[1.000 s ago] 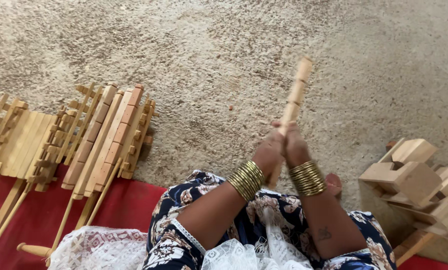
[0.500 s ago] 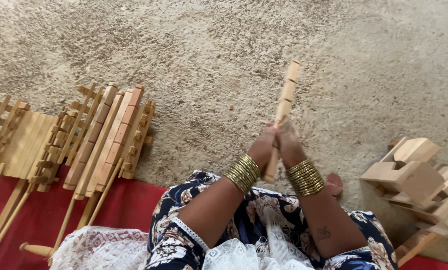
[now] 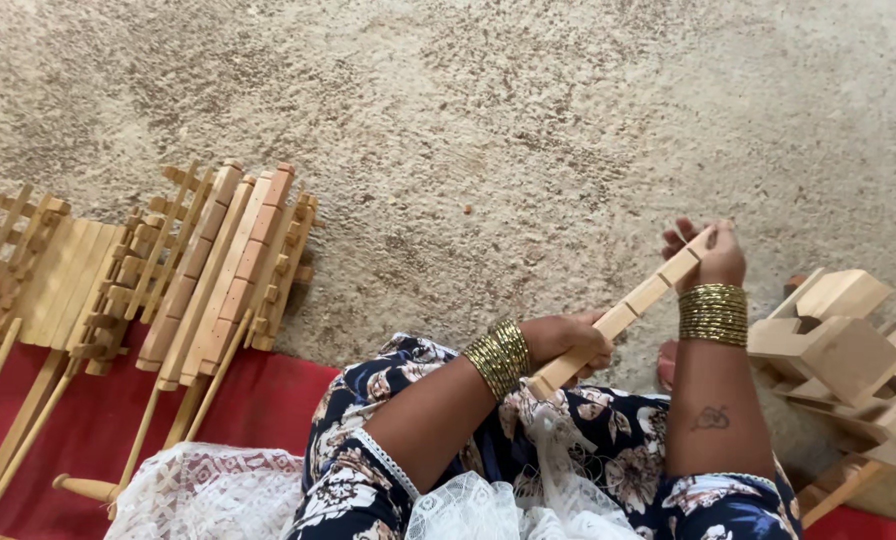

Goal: The person sits on the floor and assembles a segmented wooden piece by hand. They repeatedly align and press the segments together, rotate the piece to inspect the joints, and continue joining additional segments until the piece is longer.

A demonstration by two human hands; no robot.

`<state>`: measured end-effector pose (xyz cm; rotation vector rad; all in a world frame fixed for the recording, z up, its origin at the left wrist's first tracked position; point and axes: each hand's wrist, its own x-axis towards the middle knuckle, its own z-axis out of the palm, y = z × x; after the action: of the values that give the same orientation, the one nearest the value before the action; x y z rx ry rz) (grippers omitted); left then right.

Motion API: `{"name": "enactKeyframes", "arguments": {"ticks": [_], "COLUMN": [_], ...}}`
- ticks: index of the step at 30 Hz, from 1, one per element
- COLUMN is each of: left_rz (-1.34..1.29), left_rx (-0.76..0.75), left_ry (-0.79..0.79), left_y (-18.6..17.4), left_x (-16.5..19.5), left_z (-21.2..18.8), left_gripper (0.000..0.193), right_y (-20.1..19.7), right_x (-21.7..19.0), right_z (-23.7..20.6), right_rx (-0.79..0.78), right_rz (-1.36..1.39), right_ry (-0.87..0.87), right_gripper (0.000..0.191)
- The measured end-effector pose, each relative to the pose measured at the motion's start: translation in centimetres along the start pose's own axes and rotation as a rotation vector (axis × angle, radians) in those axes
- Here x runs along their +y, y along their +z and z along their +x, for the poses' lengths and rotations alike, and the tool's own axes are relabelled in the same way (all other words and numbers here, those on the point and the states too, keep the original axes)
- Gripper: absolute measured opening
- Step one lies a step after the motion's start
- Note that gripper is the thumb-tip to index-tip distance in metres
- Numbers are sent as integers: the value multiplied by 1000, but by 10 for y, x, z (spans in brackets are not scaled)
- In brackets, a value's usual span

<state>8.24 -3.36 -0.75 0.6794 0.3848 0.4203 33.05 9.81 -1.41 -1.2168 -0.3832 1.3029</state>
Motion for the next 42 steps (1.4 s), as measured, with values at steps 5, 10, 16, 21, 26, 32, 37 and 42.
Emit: {"name": "enactKeyframes", "arguments": {"ticks": [5,10,16,21,26,32,37,42], "left_rz": [85,-20,-13,264,-50,-3,632,22], "left_rx": [136,436,644,763,860,898,1193,1080], "left_ry": [-19,8,47,133,96,105,523,284], "left_y": [-11,-34,-17,19,-3,-61,-77,-56], "left_x": [-4,18,29,6,25,23,20,54], "left_z": [8,2,14,19,23,27,30,-6], "left_gripper": [65,44,26,35,51,49,50,41], "right_y": [20,78,85,73,87,100,106,109], "right_x": [21,70,79,50,83,118,119,105], "right_z": [-15,-78,-97,-78,-95,-111,-140,-165], "right_rx": [23,-158,-348,-149,-176,-590,-675,-673], "right_rz": [18,-325,-464,-517,-1288,-502,-1150,-1202], "right_ry": [16,140,42,-89,-324,-257,-562,-594], "right_gripper": [36,43,45,46,39,61,37,71]}}
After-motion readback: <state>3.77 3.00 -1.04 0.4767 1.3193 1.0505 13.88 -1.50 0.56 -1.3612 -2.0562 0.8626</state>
